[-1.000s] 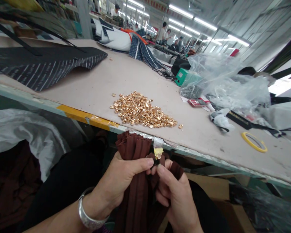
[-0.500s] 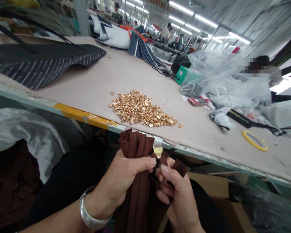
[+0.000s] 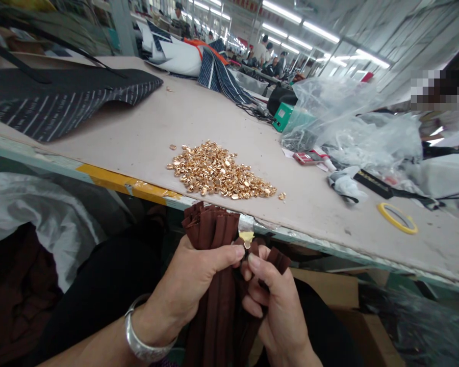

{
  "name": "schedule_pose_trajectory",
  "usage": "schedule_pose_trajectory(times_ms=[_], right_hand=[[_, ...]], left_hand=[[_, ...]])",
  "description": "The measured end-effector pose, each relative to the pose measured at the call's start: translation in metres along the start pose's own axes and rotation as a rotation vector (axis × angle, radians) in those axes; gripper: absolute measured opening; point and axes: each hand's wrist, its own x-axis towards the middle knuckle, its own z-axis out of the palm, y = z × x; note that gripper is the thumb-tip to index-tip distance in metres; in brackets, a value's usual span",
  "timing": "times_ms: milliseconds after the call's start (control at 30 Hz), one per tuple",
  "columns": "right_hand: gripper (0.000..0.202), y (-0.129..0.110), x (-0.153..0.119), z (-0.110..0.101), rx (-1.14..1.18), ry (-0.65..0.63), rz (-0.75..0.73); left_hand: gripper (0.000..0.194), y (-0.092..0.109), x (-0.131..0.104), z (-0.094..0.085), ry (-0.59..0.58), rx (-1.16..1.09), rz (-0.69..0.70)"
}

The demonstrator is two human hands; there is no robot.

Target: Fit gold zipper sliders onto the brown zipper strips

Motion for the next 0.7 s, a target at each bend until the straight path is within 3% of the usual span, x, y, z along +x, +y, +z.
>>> schedule_pose_trajectory(times_ms=[400, 533, 700], right_hand=[[0.029, -0.0017, 0.0086, 0.0024, -0.039, -0.001, -0.050], [0.030, -0.0018, 0.0065, 0.0006, -0.030, -0.004, -0.040], [0.029, -0.0004, 0.0042, 0.0004, 0.015, -0.017, -0.045]], left_hand=[[0.007, -0.0059, 0.0040, 0.0008, 0.084, 0.069, 0.074], [0.006, -0.0055, 0.0031, -0.0009, 0.029, 0.032, 0.051], [0.007, -0.0020, 0.0027, -0.0007, 0.062, -0.025, -0.026]])
